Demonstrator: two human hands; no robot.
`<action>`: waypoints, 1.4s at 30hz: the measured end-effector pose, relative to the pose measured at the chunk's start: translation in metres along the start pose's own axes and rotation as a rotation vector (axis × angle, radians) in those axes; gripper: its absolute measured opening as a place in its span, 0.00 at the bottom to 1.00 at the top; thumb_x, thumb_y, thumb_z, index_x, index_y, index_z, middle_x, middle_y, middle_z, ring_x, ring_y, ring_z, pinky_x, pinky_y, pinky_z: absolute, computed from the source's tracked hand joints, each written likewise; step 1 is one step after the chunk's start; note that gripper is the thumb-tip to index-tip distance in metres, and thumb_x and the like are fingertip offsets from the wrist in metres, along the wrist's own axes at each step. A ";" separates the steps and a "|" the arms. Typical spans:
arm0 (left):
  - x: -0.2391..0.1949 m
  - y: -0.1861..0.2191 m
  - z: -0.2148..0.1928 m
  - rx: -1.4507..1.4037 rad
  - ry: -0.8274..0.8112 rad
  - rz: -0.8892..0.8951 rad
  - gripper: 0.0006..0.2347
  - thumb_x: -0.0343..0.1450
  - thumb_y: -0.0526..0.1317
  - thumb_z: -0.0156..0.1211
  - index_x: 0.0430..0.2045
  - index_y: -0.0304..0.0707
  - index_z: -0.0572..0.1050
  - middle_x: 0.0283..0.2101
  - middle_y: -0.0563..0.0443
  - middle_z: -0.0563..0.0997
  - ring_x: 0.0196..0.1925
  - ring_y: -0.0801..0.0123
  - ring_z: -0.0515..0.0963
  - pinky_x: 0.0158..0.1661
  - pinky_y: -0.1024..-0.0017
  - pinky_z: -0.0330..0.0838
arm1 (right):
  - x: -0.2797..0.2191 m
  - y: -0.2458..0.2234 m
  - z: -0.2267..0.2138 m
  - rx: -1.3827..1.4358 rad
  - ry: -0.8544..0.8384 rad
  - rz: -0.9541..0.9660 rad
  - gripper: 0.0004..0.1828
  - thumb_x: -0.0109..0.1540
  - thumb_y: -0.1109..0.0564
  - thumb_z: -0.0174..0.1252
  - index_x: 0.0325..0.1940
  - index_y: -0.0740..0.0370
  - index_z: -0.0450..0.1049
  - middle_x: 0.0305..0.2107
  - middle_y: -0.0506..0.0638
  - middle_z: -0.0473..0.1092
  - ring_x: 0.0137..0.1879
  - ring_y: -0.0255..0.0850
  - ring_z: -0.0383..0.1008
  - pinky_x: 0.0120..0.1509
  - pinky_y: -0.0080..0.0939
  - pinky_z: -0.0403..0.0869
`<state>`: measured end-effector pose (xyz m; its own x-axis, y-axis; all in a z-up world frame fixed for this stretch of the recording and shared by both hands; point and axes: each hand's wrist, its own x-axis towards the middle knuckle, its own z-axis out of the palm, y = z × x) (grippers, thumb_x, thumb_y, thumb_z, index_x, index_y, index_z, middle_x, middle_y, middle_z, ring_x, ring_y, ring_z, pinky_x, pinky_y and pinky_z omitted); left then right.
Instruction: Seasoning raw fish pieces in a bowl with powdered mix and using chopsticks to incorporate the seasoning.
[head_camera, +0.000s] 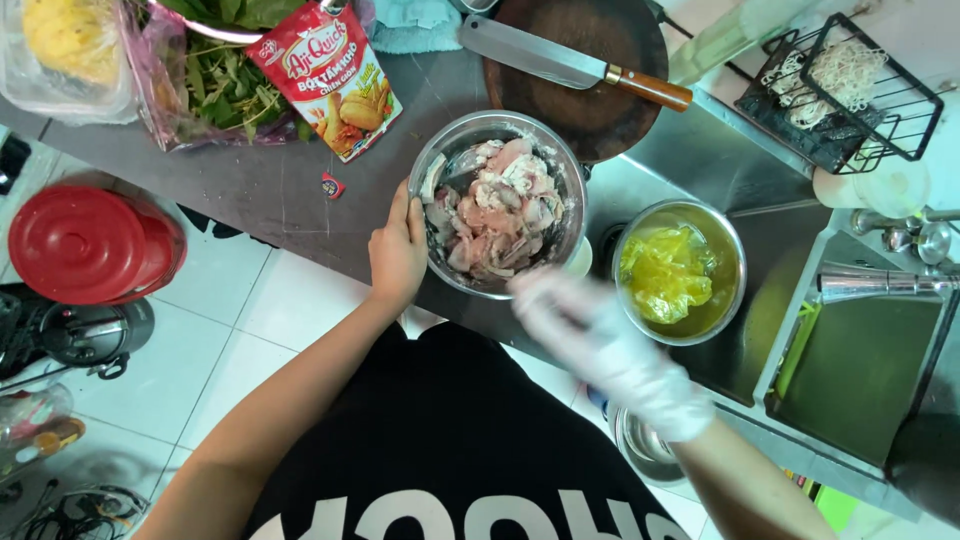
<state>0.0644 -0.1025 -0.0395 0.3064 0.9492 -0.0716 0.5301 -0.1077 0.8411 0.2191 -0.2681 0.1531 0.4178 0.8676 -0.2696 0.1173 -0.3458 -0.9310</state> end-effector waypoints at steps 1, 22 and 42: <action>0.002 0.000 0.002 0.011 0.010 0.019 0.17 0.80 0.45 0.48 0.65 0.51 0.67 0.22 0.34 0.78 0.25 0.41 0.81 0.29 0.49 0.72 | 0.001 0.007 0.004 -0.248 -0.142 -0.202 0.09 0.68 0.59 0.57 0.50 0.66 0.77 0.44 0.52 0.78 0.50 0.37 0.80 0.56 0.36 0.79; 0.003 -0.001 0.008 0.034 0.026 0.039 0.17 0.80 0.43 0.49 0.65 0.49 0.67 0.21 0.35 0.78 0.24 0.42 0.80 0.29 0.49 0.72 | 0.023 0.012 -0.068 0.159 0.132 -0.038 0.08 0.69 0.61 0.55 0.47 0.67 0.77 0.48 0.58 0.77 0.50 0.46 0.81 0.56 0.43 0.82; 0.013 0.009 -0.002 -0.005 0.002 0.060 0.17 0.80 0.44 0.49 0.65 0.54 0.68 0.24 0.34 0.80 0.27 0.43 0.83 0.31 0.52 0.75 | 0.082 0.043 -0.066 0.237 -0.049 -0.012 0.10 0.66 0.59 0.60 0.48 0.68 0.77 0.47 0.56 0.77 0.53 0.46 0.80 0.62 0.44 0.80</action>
<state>0.0720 -0.0904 -0.0316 0.3361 0.9416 -0.0204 0.5066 -0.1625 0.8467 0.3176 -0.2355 0.1069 0.3728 0.8894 -0.2644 -0.0954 -0.2467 -0.9644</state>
